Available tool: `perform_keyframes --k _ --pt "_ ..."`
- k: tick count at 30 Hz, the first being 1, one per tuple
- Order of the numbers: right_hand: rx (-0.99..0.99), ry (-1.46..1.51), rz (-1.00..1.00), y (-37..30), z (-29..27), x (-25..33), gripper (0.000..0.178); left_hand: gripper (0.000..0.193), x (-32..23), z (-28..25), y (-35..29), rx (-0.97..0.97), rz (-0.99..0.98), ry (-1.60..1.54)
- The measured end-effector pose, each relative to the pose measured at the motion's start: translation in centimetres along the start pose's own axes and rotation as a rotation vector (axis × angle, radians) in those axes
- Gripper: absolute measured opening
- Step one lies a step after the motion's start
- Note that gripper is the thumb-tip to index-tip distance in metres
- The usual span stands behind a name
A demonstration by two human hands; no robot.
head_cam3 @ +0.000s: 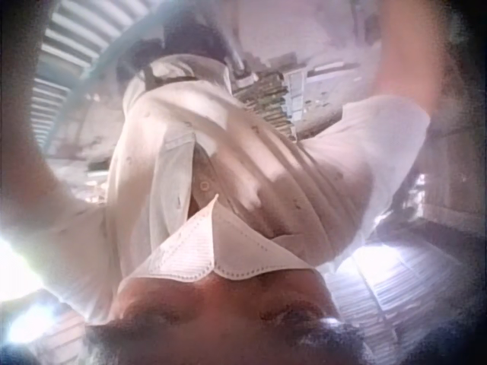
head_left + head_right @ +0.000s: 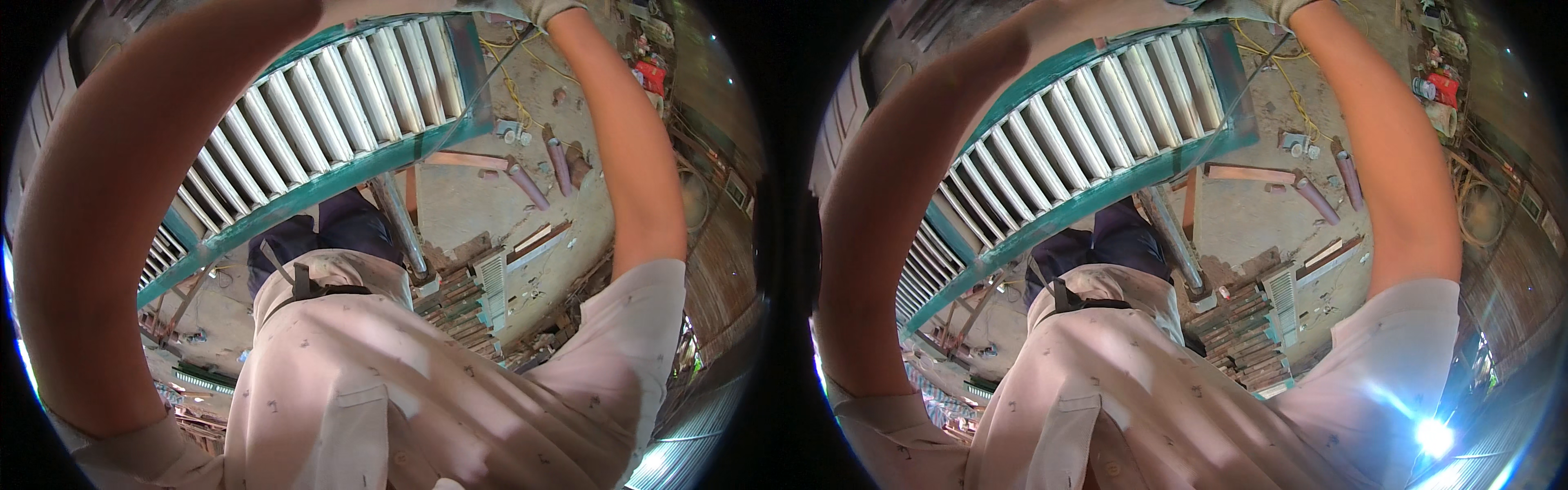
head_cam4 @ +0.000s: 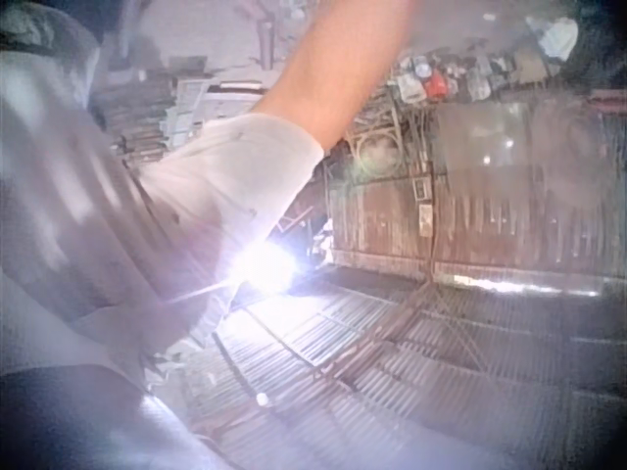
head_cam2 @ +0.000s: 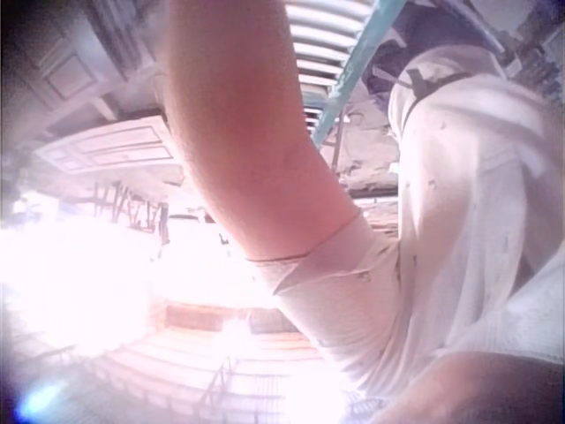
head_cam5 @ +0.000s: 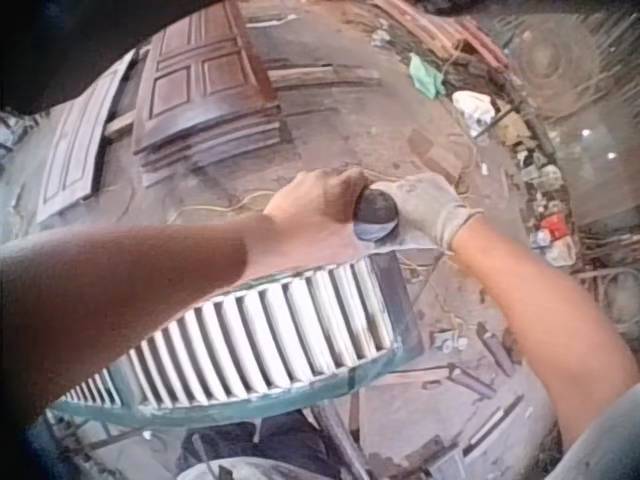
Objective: The person sands a long green wooden slatted panel with a sanding block, moving it back and forth along the surface. The person repositions the panel and continues sanding different sections.
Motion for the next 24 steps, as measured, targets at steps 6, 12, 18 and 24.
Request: perform_keyframes --k 6,12,18,24 --pt "0.047 0.02 0.053 -0.4 -1.2 0.0 0.043 0.053 -0.1 1.0 1.3 -0.025 0.002 0.053" --pt "0.03 0.045 0.037 1.9 -1.1 4.4 0.041 0.059 1.3 -1.2 -2.9 -0.022 -0.082 0.097" --pt "-0.001 0.078 -0.049 6.6 -2.6 12.3 0.039 0.068 6.2 -4.9 -9.1 -0.233 0.034 0.186" --pt "0.017 0.113 -0.077 9.9 -4.2 19.8 0.039 0.071 9.8 -8.3 -16.0 -0.132 -0.051 0.274"
Point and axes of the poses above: each hand's wrist, its own y-axis towards the middle knuckle, its own z-axis out of the palm, x = y × z, the point moved 8 cm from there along y, towards the middle knuckle, and after that the axes turned 1 degree about -z, right-handed, at the moved point
